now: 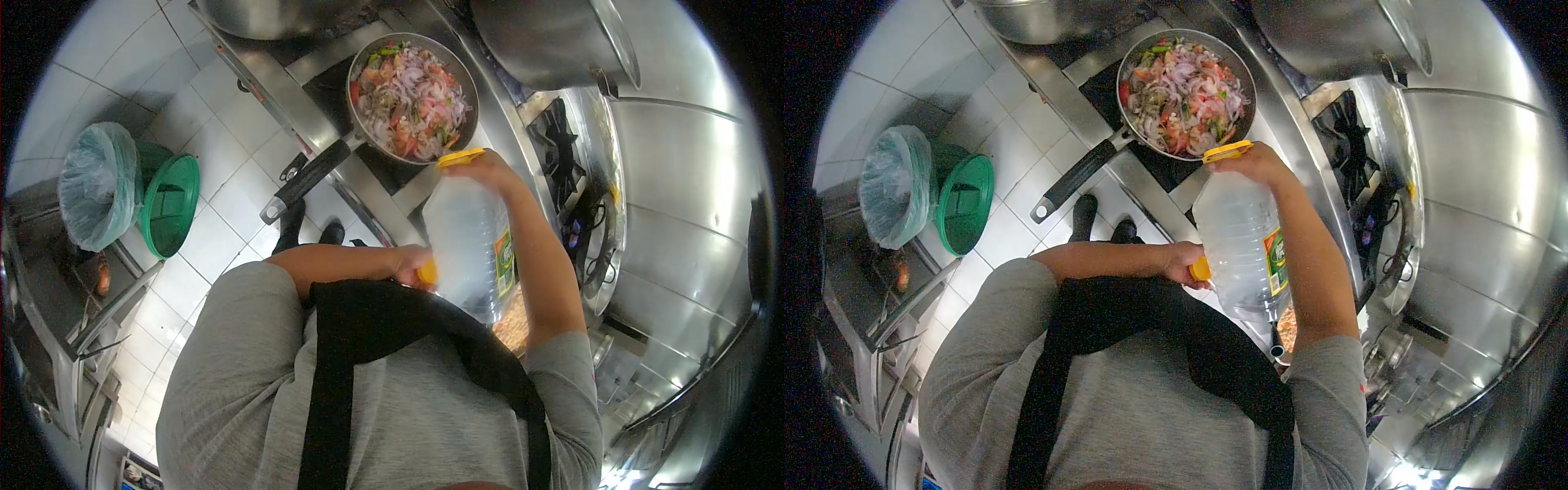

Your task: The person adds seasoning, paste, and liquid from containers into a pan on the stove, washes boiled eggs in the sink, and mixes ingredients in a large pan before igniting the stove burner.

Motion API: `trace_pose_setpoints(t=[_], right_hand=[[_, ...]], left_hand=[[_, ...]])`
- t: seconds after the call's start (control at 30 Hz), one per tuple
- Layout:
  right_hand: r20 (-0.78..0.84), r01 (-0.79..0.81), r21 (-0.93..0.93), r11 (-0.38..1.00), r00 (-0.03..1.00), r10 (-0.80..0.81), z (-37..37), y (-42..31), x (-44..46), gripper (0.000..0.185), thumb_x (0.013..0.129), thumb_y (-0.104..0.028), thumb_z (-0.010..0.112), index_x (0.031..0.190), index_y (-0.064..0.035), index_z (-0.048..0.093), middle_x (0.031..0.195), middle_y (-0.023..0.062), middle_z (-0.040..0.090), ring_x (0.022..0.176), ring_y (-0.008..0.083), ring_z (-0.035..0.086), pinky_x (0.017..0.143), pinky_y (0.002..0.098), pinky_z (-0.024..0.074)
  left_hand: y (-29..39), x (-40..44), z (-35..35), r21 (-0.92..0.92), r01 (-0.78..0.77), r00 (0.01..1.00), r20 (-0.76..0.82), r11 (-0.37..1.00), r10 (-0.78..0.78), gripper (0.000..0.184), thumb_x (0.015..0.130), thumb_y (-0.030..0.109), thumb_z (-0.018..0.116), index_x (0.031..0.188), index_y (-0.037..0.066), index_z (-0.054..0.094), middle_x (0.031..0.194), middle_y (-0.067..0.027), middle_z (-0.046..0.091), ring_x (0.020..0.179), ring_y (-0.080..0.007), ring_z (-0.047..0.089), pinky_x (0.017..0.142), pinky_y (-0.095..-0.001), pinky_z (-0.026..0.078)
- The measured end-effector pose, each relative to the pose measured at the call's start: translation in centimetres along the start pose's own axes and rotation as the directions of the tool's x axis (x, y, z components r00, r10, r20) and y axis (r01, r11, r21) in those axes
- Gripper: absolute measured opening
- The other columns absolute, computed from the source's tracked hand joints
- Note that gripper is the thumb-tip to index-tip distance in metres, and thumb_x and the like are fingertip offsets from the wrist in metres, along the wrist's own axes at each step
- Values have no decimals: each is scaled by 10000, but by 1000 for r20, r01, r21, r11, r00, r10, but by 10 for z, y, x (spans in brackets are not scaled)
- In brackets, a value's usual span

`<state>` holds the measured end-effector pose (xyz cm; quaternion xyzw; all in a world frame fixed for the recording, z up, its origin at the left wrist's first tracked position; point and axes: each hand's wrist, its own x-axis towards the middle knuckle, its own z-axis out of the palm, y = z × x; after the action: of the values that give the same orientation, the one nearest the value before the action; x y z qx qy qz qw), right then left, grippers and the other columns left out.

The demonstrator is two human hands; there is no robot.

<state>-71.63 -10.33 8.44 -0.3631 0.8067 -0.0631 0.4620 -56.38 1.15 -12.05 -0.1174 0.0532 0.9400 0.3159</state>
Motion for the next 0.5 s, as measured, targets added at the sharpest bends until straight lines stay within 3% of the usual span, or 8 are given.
trace_pose_setpoints(t=[0.27, 0.5], right_hand=[[-35, 72, -90, 993, 997, -75, -8, 23, 29, 519, 578, -401, 788, 940, -47, 678, 907, 70, 673, 814, 167, 622, 764, 291, 464], [-50, 104, -19, 994, 993, -105, -26, 30, 45, 548, 566, -409, 787, 939, -26, 667, 875, 73, 665, 778, 159, 607, 739, 282, 459]], left_hand=[[15, -12, 17, 21, -34, 999, -39, 999, 35, 279, 877, 398, 482, 893, 131, 559, 765, -18, 582, 672, -172, 579, 538, -320, 516], [37, -23, 29, 51, -96, 991, -89, 994, 100, 312, 867, 443, 492, 948, 155, 580, 815, -11, 604, 711, -170, 588, 544, -317, 514]])
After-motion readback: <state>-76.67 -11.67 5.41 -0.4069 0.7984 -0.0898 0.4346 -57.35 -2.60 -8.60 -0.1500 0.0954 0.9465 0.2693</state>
